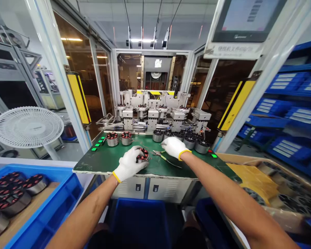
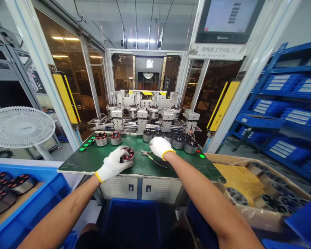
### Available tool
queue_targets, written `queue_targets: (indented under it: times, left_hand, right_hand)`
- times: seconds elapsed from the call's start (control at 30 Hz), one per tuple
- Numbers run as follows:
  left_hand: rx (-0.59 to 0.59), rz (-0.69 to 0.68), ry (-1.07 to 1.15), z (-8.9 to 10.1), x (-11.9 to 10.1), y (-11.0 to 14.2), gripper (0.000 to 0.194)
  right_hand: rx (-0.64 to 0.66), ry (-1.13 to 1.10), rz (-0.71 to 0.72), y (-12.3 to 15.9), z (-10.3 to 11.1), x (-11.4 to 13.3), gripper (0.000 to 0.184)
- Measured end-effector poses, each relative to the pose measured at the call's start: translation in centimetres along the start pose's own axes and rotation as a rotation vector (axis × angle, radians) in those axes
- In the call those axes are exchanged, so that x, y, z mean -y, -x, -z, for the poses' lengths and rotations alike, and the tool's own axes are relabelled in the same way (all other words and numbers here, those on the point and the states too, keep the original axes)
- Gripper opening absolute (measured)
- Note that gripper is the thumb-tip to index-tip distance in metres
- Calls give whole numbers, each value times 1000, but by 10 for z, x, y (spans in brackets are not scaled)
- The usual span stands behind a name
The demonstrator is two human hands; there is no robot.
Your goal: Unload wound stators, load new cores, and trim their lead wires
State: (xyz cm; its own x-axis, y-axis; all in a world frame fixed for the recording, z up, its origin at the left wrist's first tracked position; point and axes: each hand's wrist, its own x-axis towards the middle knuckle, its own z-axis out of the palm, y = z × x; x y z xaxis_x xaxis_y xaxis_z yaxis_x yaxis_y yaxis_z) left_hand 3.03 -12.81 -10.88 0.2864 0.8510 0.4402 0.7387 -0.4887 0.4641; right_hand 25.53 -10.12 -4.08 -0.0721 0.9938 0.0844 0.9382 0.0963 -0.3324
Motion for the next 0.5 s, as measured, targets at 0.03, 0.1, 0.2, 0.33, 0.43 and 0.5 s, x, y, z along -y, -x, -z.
queue_targets:
  times: [0.03, 0.1, 0.2, 0.33, 0.43, 0.5]
  left_hand:
    - [-2, 7, -10, 0, -1, 0, 21]
    - [-7, 29, -43, -1, -3, 1, 22]
    - [-10, 87, -118, -1, -12, 2, 24]
    - [45, 140, -211, 9, -22, 6, 29]
    - [57, 19, -245, 20, -20, 10, 32]
    - [9, -99, -301, 24, -17, 10, 30]
  right_hand:
    - [-68, 46, -32, 4, 8, -1, 25]
    - [-195, 73, -29, 16, 19, 4, 32]
    - [-218, -19, 220, 36, 13, 23, 32]
    - [6, 136, 263, 42, -20, 35, 30]
    - [69, 221, 247, 39, -30, 23, 24]
    - [39, 253, 273, 41, -24, 16, 28]
